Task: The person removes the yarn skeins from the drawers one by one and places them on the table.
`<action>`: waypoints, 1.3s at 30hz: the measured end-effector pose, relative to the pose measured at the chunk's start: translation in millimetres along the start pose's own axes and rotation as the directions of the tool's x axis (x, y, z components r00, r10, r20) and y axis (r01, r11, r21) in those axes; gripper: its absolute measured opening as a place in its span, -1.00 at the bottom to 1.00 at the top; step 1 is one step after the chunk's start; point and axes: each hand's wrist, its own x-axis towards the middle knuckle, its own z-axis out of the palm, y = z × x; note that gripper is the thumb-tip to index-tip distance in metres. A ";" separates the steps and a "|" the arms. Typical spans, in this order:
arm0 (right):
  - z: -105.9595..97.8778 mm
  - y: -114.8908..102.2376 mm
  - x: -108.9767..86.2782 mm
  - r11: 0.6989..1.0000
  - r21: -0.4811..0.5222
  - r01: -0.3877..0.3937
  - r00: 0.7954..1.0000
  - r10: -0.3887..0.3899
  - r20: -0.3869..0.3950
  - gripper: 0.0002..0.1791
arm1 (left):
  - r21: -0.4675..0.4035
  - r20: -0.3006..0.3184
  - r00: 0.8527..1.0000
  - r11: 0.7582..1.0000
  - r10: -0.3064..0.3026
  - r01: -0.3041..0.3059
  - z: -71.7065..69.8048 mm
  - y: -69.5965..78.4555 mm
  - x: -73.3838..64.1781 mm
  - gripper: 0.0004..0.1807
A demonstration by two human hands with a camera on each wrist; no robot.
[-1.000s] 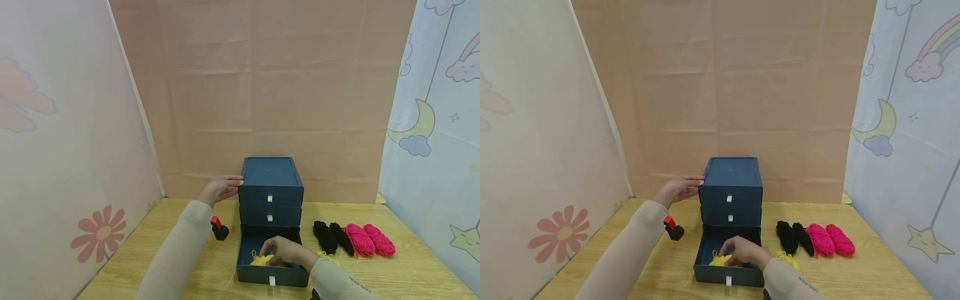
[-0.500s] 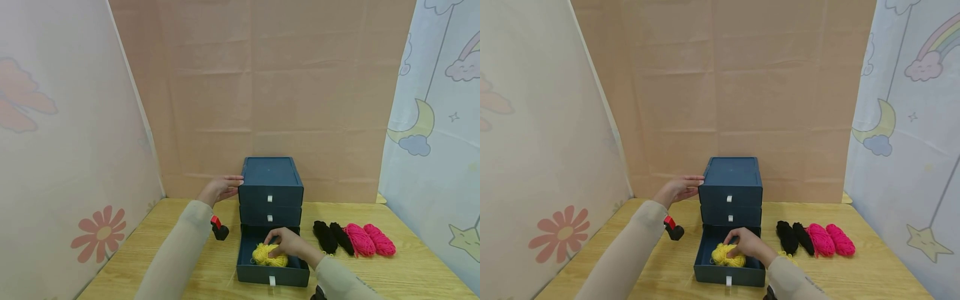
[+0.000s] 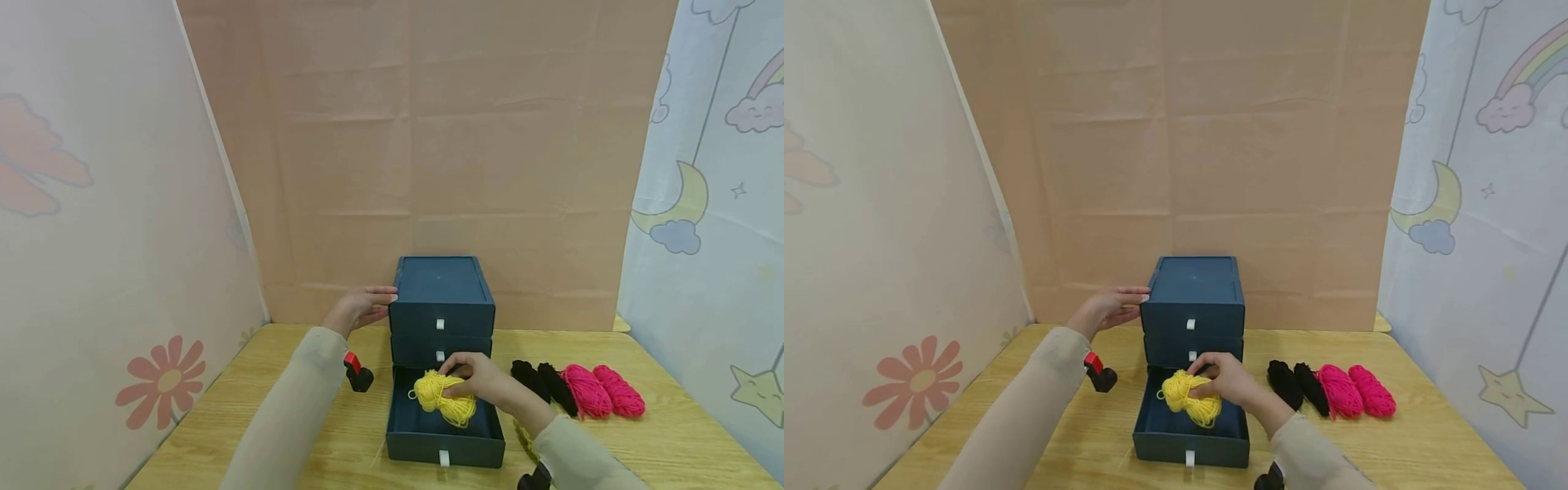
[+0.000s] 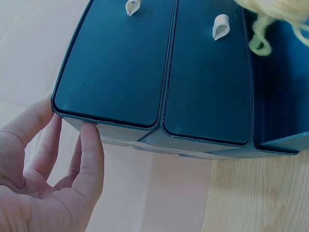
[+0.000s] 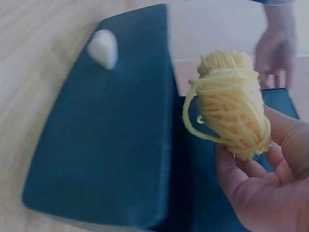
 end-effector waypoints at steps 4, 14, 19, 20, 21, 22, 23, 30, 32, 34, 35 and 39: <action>-10.4 -10.1 -9.5 0.999 0.032 -0.001 0.998 0.003 -0.060 -0.62 | -0.010 0.001 1.000 1.000 -0.002 0.002 0.7 -0.5 0.2 -0.74; -44.3 -28.3 -41.1 0.993 0.097 0.069 0.955 -0.037 -0.296 -0.74 | 0.016 0.000 1.000 1.000 -0.016 0.016 2.7 2.3 3.2 -0.71; -60.9 -34.4 -57.0 0.984 0.122 0.127 0.918 -0.071 -0.390 -0.79 | 0.025 -0.002 0.999 0.999 -0.032 0.032 2.9 3.2 6.1 -0.69; -63.8 -34.7 -60.2 0.984 0.117 0.131 0.912 -0.073 -0.404 -0.78 | 0.025 -0.002 0.999 0.999 -0.035 0.035 2.9 3.3 6.4 -0.69; -66.5 -34.8 -63.3 0.986 0.109 0.128 0.903 -0.071 -0.423 -0.78 | 0.025 -0.001 0.999 0.999 -0.039 0.039 3.0 3.6 7.1 -0.69; -69.2 -34.5 -66.4 0.987 0.100 0.122 0.895 -0.066 -0.441 -0.78 | 0.025 -0.001 0.999 0.999 -0.043 0.043 3.1 3.9 7.5 -0.69; -71.7 -33.8 -69.2 0.988 0.097 0.118 0.889 -0.061 -0.455 -0.77 | 0.024 0.001 0.999 0.999 -0.048 0.048 3.3 4.3 8.0 -0.69; -87.8 -23.4 -88.9 1.000 -0.028 -0.002 0.846 -0.014 -0.533 -0.73 | 0.029 0.006 0.999 0.999 -0.042 0.042 3.3 4.7 7.6 -0.69; -91.2 -18.9 -93.2 1.000 -0.001 -0.008 0.840 0.006 -0.542 -0.73 | 0.028 0.003 0.999 0.999 -0.038 0.038 3.1 4.2 6.2 -0.69; -94.6 -14.0 -98.1 1.000 0.000 -0.031 0.837 0.025 -0.546 -0.72 | 0.023 -0.002 0.999 0.999 -0.035 0.035 2.8 3.7 4.8 -0.69; -96.0 -11.7 -100.5 0.999 -0.005 -0.045 0.836 0.035 -0.548 -0.70 | 0.022 -0.001 0.999 0.999 -0.033 0.033 2.8 3.7 4.6 -0.69; -99.8 0.0 -109.1 0.991 -0.039 -0.128 0.833 0.086 -0.547 -0.59 | 0.023 -0.005 0.999 0.999 -0.033 0.034 2.6 3.6 5.2 -0.69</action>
